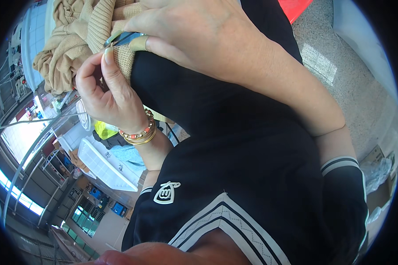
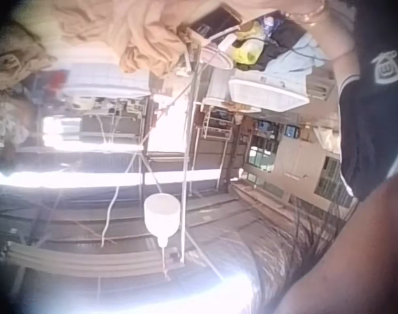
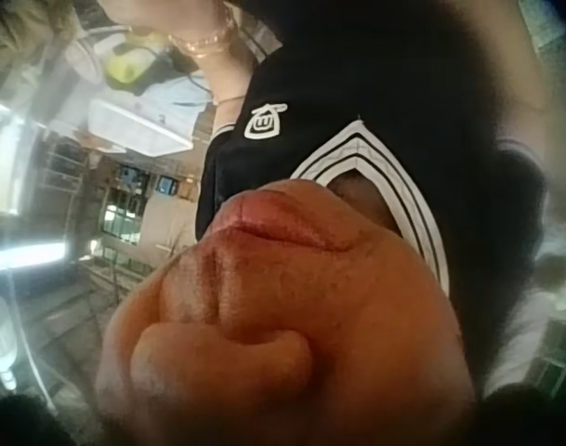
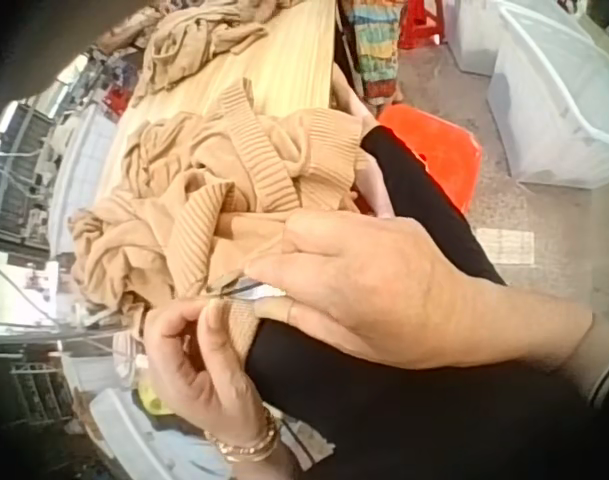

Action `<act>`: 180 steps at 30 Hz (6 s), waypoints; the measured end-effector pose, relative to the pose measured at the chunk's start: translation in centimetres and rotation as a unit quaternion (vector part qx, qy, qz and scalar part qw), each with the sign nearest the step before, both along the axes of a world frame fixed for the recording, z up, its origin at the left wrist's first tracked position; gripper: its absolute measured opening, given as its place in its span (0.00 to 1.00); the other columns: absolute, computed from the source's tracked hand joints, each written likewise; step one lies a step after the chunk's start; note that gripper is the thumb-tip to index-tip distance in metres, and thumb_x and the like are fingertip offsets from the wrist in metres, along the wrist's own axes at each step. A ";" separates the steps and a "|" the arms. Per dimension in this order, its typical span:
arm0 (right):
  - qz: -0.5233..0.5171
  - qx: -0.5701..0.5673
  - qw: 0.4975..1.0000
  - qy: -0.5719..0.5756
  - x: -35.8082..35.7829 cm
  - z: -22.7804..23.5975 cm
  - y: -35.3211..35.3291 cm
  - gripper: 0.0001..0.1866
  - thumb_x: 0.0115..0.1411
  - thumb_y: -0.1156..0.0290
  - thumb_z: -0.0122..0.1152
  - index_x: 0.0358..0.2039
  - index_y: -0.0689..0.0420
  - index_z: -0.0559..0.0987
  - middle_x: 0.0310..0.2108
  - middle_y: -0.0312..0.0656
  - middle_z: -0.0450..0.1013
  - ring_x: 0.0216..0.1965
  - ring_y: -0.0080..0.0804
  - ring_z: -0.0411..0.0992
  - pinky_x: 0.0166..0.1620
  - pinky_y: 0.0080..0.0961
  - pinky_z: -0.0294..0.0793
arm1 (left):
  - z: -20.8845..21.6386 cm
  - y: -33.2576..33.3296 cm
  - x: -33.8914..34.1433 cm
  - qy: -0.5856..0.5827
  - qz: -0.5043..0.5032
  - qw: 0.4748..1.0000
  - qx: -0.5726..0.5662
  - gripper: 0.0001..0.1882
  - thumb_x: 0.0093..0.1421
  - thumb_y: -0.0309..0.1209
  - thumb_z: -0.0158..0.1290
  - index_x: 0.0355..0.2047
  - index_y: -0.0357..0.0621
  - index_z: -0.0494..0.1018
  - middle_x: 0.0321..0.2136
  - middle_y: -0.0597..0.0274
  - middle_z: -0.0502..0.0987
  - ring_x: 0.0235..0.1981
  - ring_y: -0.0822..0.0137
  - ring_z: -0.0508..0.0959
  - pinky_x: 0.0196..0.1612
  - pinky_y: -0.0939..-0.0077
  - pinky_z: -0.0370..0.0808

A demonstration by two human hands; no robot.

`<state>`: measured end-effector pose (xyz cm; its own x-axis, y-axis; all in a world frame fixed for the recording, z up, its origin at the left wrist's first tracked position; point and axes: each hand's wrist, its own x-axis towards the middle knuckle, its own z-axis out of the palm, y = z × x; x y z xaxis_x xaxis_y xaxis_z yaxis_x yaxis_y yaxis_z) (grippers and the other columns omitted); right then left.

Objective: Trimming loose threads from a tan-colored knitted garment using small thread snips.

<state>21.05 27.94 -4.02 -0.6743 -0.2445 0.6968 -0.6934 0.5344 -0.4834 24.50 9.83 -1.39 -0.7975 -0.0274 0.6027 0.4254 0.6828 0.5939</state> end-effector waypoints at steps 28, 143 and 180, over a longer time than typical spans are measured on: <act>0.136 -0.208 0.963 0.106 -1.4 -1.9 -1.1 0.16 0.53 0.76 0.68 0.44 0.59 0.80 0.30 0.43 0.73 0.32 0.40 0.74 0.37 0.29 0.73 | -0.2 -2.0 1.9 -0.044 -0.030 0.995 0.084 0.08 0.58 0.21 0.62 0.37 0.37 0.75 0.38 0.55 0.76 0.36 0.69 0.76 0.39 0.78 0.72; 0.223 -0.279 0.893 -0.274 -0.3 0.2 -1.3 0.13 0.59 0.72 0.69 0.41 0.67 0.83 0.28 0.43 0.81 0.31 0.17 0.74 0.37 0.17 0.73 | 0.9 -0.9 1.6 -0.025 -0.002 1.000 -0.013 0.05 0.57 0.24 0.64 0.34 0.40 0.80 0.33 0.62 0.76 0.27 0.74 0.72 0.30 0.81 0.69; 0.080 0.005 0.983 -0.168 2.2 4.7 1.1 0.16 0.56 0.66 0.69 0.43 0.55 0.79 0.29 0.39 0.72 0.31 0.39 0.75 0.31 0.28 0.74 | -0.1 -1.8 -0.7 -0.012 -0.084 0.995 0.044 0.02 0.65 0.22 0.55 0.36 0.37 0.73 0.33 0.62 0.81 0.22 0.78 0.73 0.27 0.86 0.69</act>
